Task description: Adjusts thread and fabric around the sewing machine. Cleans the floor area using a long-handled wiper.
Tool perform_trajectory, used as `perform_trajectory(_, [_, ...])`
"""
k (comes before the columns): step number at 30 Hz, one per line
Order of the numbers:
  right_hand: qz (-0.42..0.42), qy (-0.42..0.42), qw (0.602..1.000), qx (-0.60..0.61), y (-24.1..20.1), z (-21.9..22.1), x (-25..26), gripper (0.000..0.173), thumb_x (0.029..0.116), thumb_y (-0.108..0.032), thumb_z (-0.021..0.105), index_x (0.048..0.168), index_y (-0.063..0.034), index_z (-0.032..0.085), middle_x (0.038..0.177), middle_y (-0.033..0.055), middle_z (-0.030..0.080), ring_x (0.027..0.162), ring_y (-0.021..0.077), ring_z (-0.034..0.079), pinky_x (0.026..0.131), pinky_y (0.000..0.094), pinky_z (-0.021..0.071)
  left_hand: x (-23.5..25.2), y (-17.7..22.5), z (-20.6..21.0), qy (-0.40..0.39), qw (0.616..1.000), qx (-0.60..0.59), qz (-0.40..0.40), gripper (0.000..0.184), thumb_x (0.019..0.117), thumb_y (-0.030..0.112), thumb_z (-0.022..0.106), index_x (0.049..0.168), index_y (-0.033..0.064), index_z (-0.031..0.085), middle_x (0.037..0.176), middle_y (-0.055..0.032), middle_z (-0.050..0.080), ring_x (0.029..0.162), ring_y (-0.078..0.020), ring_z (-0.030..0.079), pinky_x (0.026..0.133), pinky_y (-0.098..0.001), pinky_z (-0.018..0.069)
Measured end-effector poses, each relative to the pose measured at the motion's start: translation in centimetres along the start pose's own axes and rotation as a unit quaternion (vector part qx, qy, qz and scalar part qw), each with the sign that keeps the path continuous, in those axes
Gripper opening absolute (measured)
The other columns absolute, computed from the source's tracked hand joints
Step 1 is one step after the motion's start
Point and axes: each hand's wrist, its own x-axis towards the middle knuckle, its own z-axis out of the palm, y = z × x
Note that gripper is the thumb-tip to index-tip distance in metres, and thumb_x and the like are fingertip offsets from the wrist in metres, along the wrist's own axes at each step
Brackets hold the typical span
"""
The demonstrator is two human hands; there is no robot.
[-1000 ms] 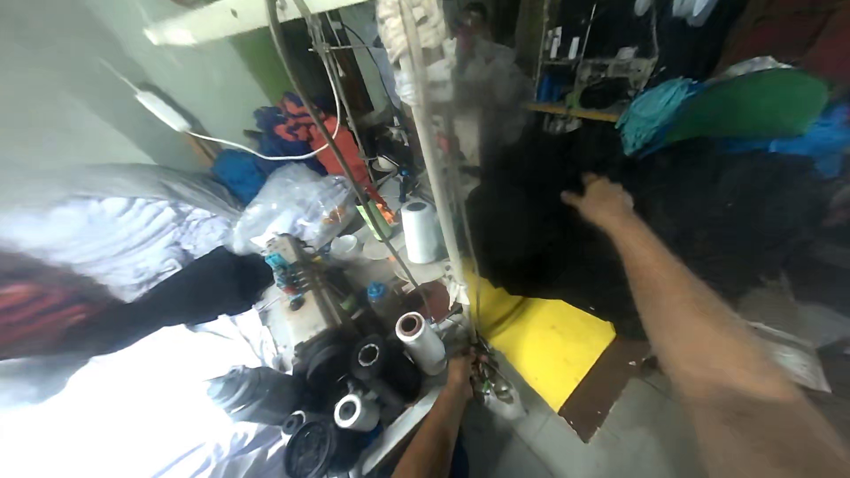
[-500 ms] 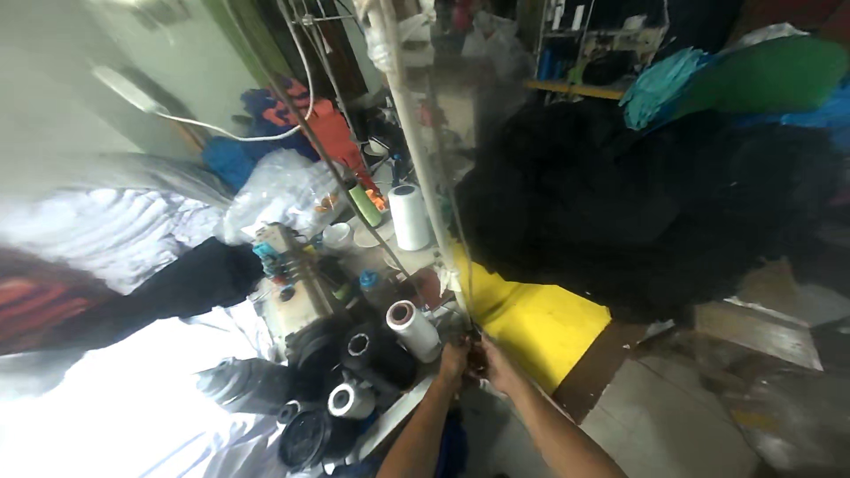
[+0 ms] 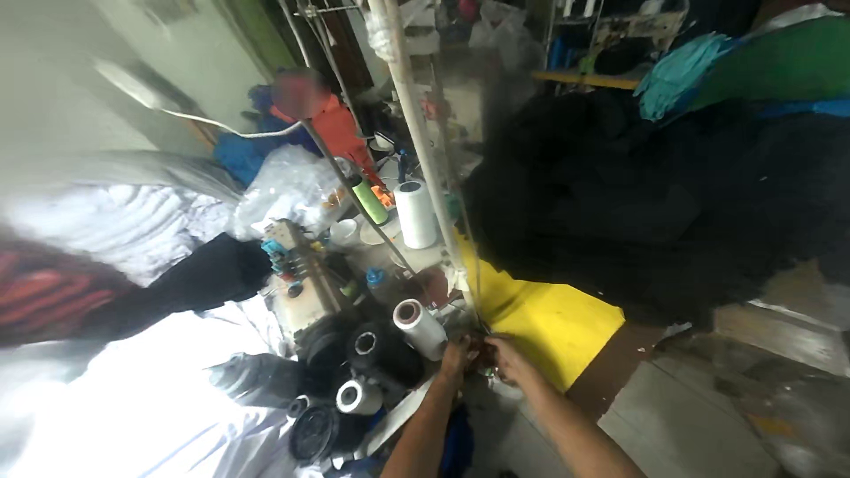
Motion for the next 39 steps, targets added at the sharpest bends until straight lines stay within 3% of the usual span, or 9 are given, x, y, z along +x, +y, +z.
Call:
perform_trajectory(4, [-0.006, -0.011, 0.998, -0.058, -0.9, -0.6, -0.3, 0.027, 0.1058, -0.007, 0.052, 0.13, 0.0053, 0.054, 0.117, 0.0211, 0.058, 0.097, 0.0254, 0.058, 0.083, 0.0408, 0.0504, 0.7, 0.6, 0.8, 0.04, 0.998, -0.044, 0.003, 0.026, 0.1102, 0.015, 0.044, 0.118, -0.0029, 0.061, 0.092, -0.0071, 0.059, 0.071, -0.0093, 0.05, 0.062, -0.0244, 0.041])
perform_trajectory(8, [-0.01, -0.011, 0.996, -0.085, -0.6, -0.7, 0.2, 0.017, 0.1066, -0.009, 0.052, 0.12, 0.0014, 0.055, 0.081, 0.0043, 0.049, 0.061, 0.0102, 0.046, 0.056, 0.0248, 0.0427, 2.1, 0.4, 1.7, 0.074, 0.988, -0.13, -0.022, 0.021, 0.11, 0.014, 0.043, 0.107, -0.0005, 0.058, 0.076, -0.0029, 0.051, 0.056, -0.0073, 0.043, 0.05, -0.0211, 0.0362])
perform_trajectory(13, [-0.113, -0.023, 0.962, -0.248, -3.3, -0.4, -0.4, 0.021, 0.1029, -0.003, 0.056, 0.117, 0.0109, 0.063, 0.12, 0.0253, 0.062, 0.109, 0.0282, 0.059, 0.097, 0.0427, 0.0471, 3.1, 1.3, 3.6, 0.147, 0.973, -0.178, 0.01, 0.024, 0.11, 0.013, 0.042, 0.104, -0.0026, 0.059, 0.078, -0.006, 0.052, 0.063, -0.0124, 0.048, 0.059, -0.027, 0.044])
perform_trajectory(17, [-0.154, -0.033, 0.935, -0.317, -4.6, -0.1, 0.0, 0.025, 0.1048, -0.01, 0.053, 0.118, 0.0078, 0.065, 0.118, 0.0243, 0.065, 0.111, 0.0317, 0.062, 0.099, 0.048, 0.0474, 3.8, 2.5, 4.1, 0.186, 0.966, -0.167, 0.074, 0.027, 0.1111, 0.013, 0.038, 0.105, -0.0047, 0.057, 0.081, -0.0079, 0.05, 0.067, -0.014, 0.049, 0.064, -0.0296, 0.0462])
perform_trajectory(21, [-0.106, -0.041, 0.897, -0.427, -4.3, -0.5, -0.4, 0.033, 0.1093, -0.013, 0.044, 0.133, 0.0059, 0.058, 0.129, 0.0263, 0.064, 0.121, 0.037, 0.062, 0.106, 0.0509, 0.0462, 3.6, 2.6, 4.0, 0.191, 0.976, -0.107, 0.02, 0.033, 0.1115, 0.012, 0.037, 0.132, -0.0096, 0.051, 0.119, -0.0252, 0.056, 0.1, -0.0299, 0.056, 0.089, -0.0437, 0.0482])
perform_trajectory(25, [-0.107, -0.037, 0.888, -0.446, -2.8, -2.8, 0.3, 0.034, 0.1099, -0.014, 0.043, 0.134, 0.0047, 0.058, 0.131, 0.0256, 0.063, 0.125, 0.0375, 0.061, 0.108, 0.0516, 0.0449, 4.6, 1.6, 4.9, 0.206, 0.973, -0.099, -0.014, 0.033, 0.1113, 0.016, 0.04, 0.126, -0.0091, 0.055, 0.111, -0.0238, 0.058, 0.093, -0.0294, 0.056, 0.084, -0.0446, 0.0487])
perform_trajectory(32, [-0.087, -0.035, 0.884, -0.459, -1.6, -4.0, 0.6, 0.033, 0.1089, -0.016, 0.049, 0.132, 0.0051, 0.061, 0.132, 0.0255, 0.063, 0.127, 0.0375, 0.059, 0.109, 0.0519, 0.0439, 4.9, 1.2, 4.4, 0.189, 0.978, -0.071, -0.055, 0.039, 0.1105, 0.015, 0.043, 0.137, -0.0113, 0.052, 0.139, -0.0322, 0.053, 0.127, -0.0407, 0.053, 0.107, -0.0531, 0.043])
perform_trajectory(35, [-0.124, -0.042, 0.937, -0.325, -1.2, -5.2, -0.5, 0.027, 0.1046, -0.009, 0.057, 0.121, 0.0111, 0.063, 0.119, 0.0265, 0.065, 0.109, 0.0316, 0.063, 0.098, 0.0454, 0.0497, 3.9, 1.3, 4.1, 0.171, 0.977, -0.129, 0.005, 0.033, 0.1105, 0.012, 0.042, 0.133, -0.0099, 0.052, 0.125, -0.0279, 0.058, 0.108, -0.0326, 0.057, 0.094, -0.0458, 0.0482])
perform_trajectory(39, [-0.152, -0.075, 0.971, -0.169, -1.2, -4.5, -1.4, 0.021, 0.105, -0.009, 0.054, 0.12, 0.0036, 0.061, 0.103, 0.0086, 0.062, 0.07, 0.0062, 0.055, 0.06, 0.0223, 0.0473, 2.2, -0.1, 3.1, 0.133, 0.982, -0.135, 0.012, 0.032, 0.1109, 0.013, 0.041, 0.133, -0.0062, 0.053, 0.111, -0.0202, 0.06, 0.091, -0.0241, 0.057, 0.082, -0.0396, 0.0499])
